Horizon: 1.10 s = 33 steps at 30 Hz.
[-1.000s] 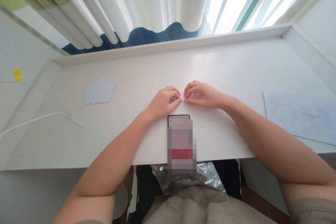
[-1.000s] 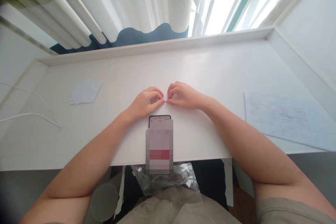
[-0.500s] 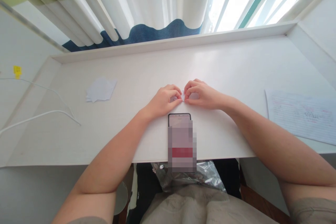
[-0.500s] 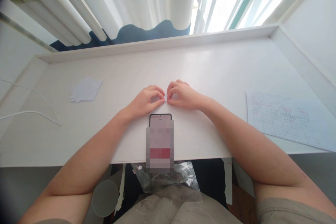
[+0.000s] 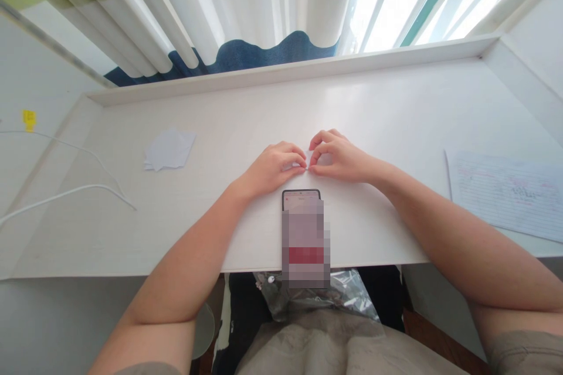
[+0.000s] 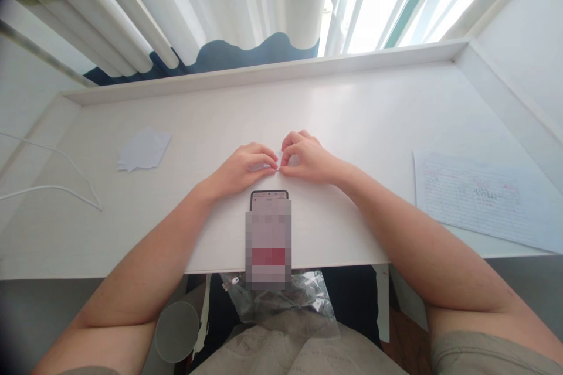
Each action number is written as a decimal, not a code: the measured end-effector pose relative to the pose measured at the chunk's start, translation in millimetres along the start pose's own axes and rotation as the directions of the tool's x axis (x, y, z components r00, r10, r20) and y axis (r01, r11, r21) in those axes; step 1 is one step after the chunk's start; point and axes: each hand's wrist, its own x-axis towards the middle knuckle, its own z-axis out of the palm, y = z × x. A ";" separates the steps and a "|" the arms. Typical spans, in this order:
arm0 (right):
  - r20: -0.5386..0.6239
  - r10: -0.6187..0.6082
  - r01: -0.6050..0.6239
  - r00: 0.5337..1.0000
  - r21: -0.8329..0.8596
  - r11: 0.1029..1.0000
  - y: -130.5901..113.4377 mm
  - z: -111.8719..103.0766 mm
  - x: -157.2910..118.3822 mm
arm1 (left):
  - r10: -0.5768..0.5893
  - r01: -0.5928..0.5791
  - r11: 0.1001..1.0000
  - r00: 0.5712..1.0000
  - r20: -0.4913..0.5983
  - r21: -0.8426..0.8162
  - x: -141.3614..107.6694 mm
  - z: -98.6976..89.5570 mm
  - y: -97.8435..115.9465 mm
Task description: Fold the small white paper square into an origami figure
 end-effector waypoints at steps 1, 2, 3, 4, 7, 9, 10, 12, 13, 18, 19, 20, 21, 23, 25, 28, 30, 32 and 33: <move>-0.003 -0.006 0.006 1.000 0.003 1.000 1.2 0.2 0.1 | -0.001 0.001 1.000 1.000 -0.003 0.006 0.1 0.2 0.1; -0.005 -0.008 0.008 1.000 0.006 1.000 2.2 0.4 0.2 | -0.007 0.007 1.000 1.000 -0.007 0.011 0.2 0.6 0.5; -0.005 -0.006 0.006 1.000 0.010 1.000 3.1 0.6 0.4 | -0.018 0.018 1.000 1.000 -0.012 0.011 0.2 1.0 1.1; -0.004 -0.003 0.003 1.000 0.013 1.000 3.8 0.7 0.5 | -0.029 0.029 1.000 0.999 -0.018 0.006 0.2 1.4 1.7; 0.006 0.015 -0.015 1.000 0.026 1.000 4.5 0.3 0.3 | -0.049 0.048 0.998 0.998 -0.026 -0.026 0.1 1.7 2.6; 0.019 0.028 -0.029 0.999 0.040 0.999 4.4 -0.5 0.0 | -0.052 0.052 0.998 0.998 -0.017 -0.033 0.7 1.3 1.8; 0.025 0.032 -0.033 0.999 0.045 0.998 4.4 -0.8 -0.1 | -0.054 0.054 0.998 0.999 -0.008 -0.030 1.3 1.0 1.2; 0.030 0.034 -0.036 0.999 0.044 0.998 4.6 -1.0 -0.2 | -0.063 0.063 0.998 0.998 0.014 -0.017 3.0 0.5 0.0; 0.029 0.035 -0.036 0.999 0.040 0.999 4.7 -0.9 -0.2 | -0.071 0.071 0.997 0.997 0.021 -0.008 3.9 0.4 -0.2; 0.015 0.043 -0.044 0.999 0.044 0.998 4.6 0.4 1.3 | -0.132 0.132 0.991 0.991 0.032 0.016 6.9 1.1 3.5; 0.012 0.046 -0.046 0.999 0.052 0.998 4.6 0.5 1.6 | -0.141 0.140 0.990 0.990 0.033 0.012 7.2 1.7 4.4; 0.009 0.048 -0.049 0.999 0.060 0.997 4.7 0.7 1.9 | -0.147 0.146 0.989 0.989 0.033 0.009 7.6 2.6 5.1; 0.007 0.049 -0.050 0.999 0.066 0.997 5.0 0.8 2.1 | -0.151 0.151 0.989 0.988 0.026 0.006 8.0 3.7 5.4; 0.000 0.044 -0.044 0.999 0.073 0.996 6.0 0.9 2.3 | -0.158 0.158 0.987 0.987 -0.007 0.002 9.4 6.3 4.8; -0.009 0.037 -0.036 0.999 0.072 0.997 7.0 0.8 2.3 | -0.164 0.164 0.986 0.985 -0.050 -0.008 11.3 8.8 3.2; -0.013 0.037 -0.036 0.999 0.079 0.996 7.8 0.5 2.2 | -0.169 0.166 0.985 0.983 -0.076 -0.043 13.7 10.8 0.9; -0.010 0.036 -0.035 0.999 0.083 0.996 7.8 0.1 2.2 | -0.173 0.168 0.984 0.982 -0.083 -0.064 14.6 11.1 0.1; -0.008 0.031 -0.030 0.999 0.081 0.996 7.5 -0.4 2.3 | -0.178 0.173 0.983 0.980 -0.088 -0.066 15.2 11.2 0.0; -0.008 0.028 -0.027 1.000 0.079 0.996 7.3 -0.7 2.3 | -0.181 0.176 0.983 0.979 -0.090 -0.061 15.5 11.3 0.0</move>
